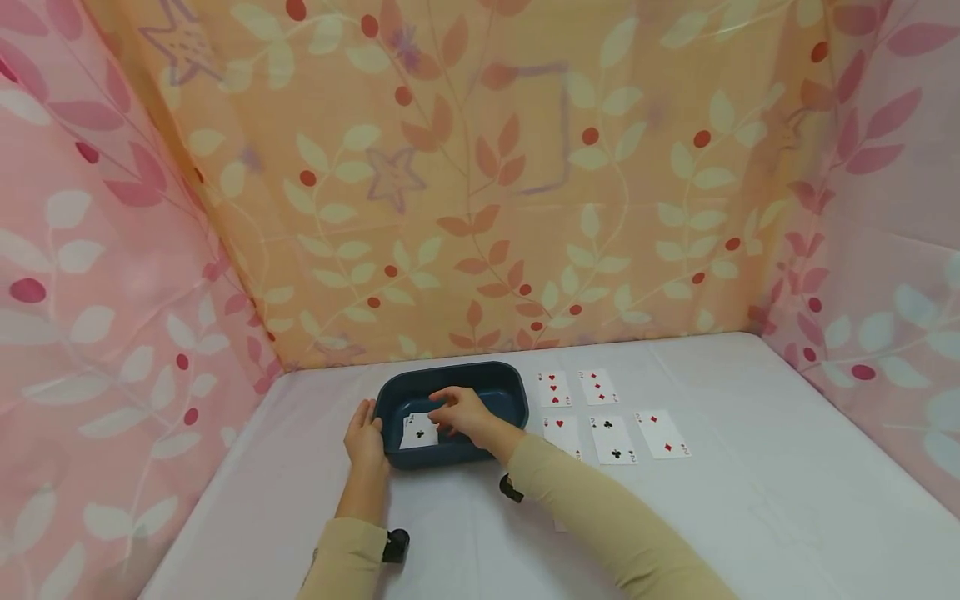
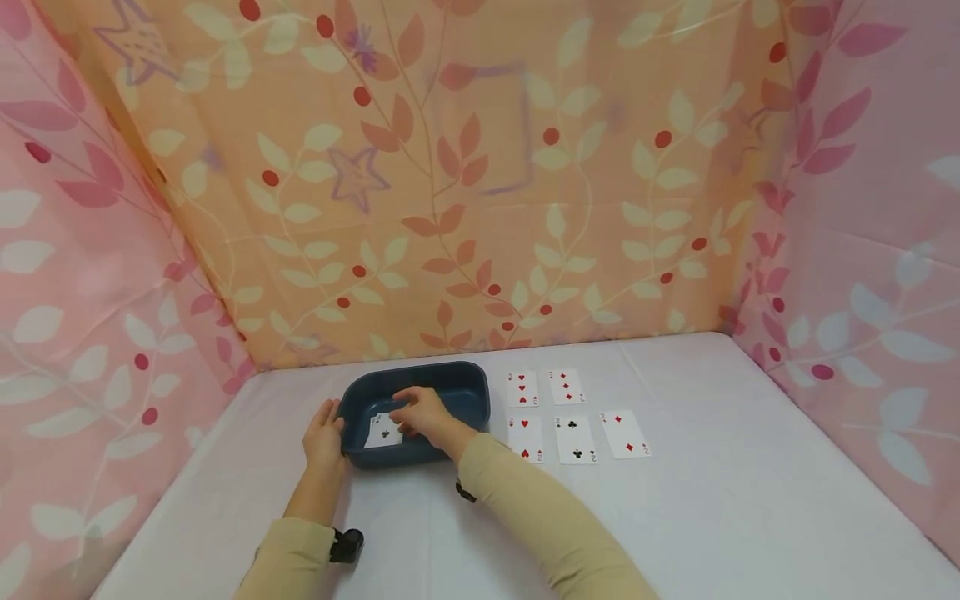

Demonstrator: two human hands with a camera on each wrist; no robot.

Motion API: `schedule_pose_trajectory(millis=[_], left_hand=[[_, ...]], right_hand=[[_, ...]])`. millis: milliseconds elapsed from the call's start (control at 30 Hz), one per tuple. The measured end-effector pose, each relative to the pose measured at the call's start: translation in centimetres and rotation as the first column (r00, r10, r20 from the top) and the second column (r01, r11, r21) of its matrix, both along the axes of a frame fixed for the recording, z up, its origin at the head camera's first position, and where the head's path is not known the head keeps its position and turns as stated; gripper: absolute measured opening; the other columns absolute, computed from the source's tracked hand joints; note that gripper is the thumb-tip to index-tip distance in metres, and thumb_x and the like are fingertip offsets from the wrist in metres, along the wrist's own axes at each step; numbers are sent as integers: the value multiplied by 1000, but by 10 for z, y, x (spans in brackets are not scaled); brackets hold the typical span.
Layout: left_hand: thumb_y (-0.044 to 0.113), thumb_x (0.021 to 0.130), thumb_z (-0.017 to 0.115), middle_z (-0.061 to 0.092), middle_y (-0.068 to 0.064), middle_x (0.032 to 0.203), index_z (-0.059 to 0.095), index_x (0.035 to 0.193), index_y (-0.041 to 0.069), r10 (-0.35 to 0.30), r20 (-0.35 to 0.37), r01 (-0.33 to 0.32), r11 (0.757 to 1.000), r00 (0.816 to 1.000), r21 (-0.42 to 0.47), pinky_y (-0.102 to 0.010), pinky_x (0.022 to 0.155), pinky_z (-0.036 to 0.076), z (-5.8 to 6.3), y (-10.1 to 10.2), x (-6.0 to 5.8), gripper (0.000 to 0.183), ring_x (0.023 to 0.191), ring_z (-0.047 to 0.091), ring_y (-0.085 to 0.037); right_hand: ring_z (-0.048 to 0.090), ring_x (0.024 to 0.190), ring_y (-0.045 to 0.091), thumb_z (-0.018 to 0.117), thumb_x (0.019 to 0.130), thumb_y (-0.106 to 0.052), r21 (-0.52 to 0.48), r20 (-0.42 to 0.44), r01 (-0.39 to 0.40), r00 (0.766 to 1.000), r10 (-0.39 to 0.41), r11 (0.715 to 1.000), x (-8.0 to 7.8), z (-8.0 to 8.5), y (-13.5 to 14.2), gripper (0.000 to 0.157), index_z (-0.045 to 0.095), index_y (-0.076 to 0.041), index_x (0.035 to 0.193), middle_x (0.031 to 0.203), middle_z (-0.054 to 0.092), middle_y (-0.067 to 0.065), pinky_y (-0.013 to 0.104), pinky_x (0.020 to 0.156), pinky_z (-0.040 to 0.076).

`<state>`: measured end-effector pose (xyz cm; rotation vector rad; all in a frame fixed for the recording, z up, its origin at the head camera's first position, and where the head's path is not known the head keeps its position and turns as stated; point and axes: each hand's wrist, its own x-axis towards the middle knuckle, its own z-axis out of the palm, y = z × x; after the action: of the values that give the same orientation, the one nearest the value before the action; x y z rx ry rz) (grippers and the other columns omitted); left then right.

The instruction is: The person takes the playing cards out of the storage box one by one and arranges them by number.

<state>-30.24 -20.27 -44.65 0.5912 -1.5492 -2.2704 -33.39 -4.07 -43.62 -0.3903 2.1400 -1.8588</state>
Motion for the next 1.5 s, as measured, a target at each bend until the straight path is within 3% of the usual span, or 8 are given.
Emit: schedule_pose_trajectory(millis=[300, 467, 567, 733, 933, 1067, 1300, 1500], left_hand=[[-9, 100, 29, 28, -15, 155, 24, 152, -2, 5, -11, -5, 1000, 1000, 15, -32, 116, 18, -2, 2, 0, 53, 144, 24, -24], [-8, 100, 29, 28, -15, 156, 23, 152, -1, 4, -11, -4, 1000, 1000, 1, -33, 116, 18, -2, 2, 0, 53, 144, 23, -23], [-9, 100, 28, 27, -15, 156, 22, 152, -1, -9, -11, 9, 1000, 1000, -6, -33, 117, 17, -3, 2, 0, 54, 144, 22, -24], [-9, 100, 28, 26, -15, 156, 21, 153, -1, -13, -17, 14, 1000, 1000, 4, -34, 117, 17, -4, 3, 1, 54, 145, 21, -24], [-8, 100, 28, 26, -13, 157, 20, 153, 0, -7, -16, 7, 1000, 1000, 23, -33, 116, 17, -2, 2, 1, 54, 145, 21, -23], [-8, 101, 29, 27, -12, 157, 21, 153, 1, -7, -8, 7, 1000, 1000, 22, -33, 116, 18, -2, 2, 1, 54, 145, 22, -22], [-10, 99, 29, 28, -15, 156, 22, 152, -3, 9, -32, -8, 1000, 999, 24, -32, 117, 18, -2, 4, 0, 53, 144, 23, -24], [-11, 99, 27, 28, -16, 155, 22, 152, -3, 13, -40, -12, 999, 999, 47, -31, 116, 18, -2, 4, 0, 53, 144, 23, -24]], right_hand=[[65, 74, 34, 68, 86, 5, 114, 28, 16, 999, -20, 993, -5, -5, -12, 40, 58, 9, 124, 78, 63, 8, 38, 68, 56], [63, 65, 23, 70, 86, 0, 204, 101, 26, 994, -48, 979, -10, -8, -15, 43, 58, 3, 127, 78, 63, 9, 29, 57, 49], [58, 56, 17, 73, 83, 1, 286, 90, 40, 994, -68, 957, -16, -13, -18, 43, 61, 3, 125, 82, 66, 13, 26, 52, 48], [59, 62, 17, 78, 77, 3, 455, -16, 70, 997, -70, 888, -24, -20, -23, 43, 65, 3, 118, 104, 66, 16, 27, 53, 50], [62, 102, 25, 84, 75, -11, 668, -155, 64, 986, 54, 741, -24, -22, -33, 53, 65, -3, 123, 122, 65, 11, 38, 89, 50], [59, 114, 25, 85, 75, -18, 719, -169, 47, 980, 108, 693, -19, -18, -37, 58, 63, -6, 127, 126, 64, 8, 40, 98, 46], [56, 119, 25, 86, 73, -20, 707, -180, 23, 972, 149, 707, -21, -18, -35, 54, 68, -11, 123, 127, 64, 6, 39, 100, 45], [56, 114, 27, 87, 70, -16, 623, -194, 15, 972, 136, 782, -24, -19, -35, 47, 71, -8, 114, 119, 65, 10, 39, 98, 45]])
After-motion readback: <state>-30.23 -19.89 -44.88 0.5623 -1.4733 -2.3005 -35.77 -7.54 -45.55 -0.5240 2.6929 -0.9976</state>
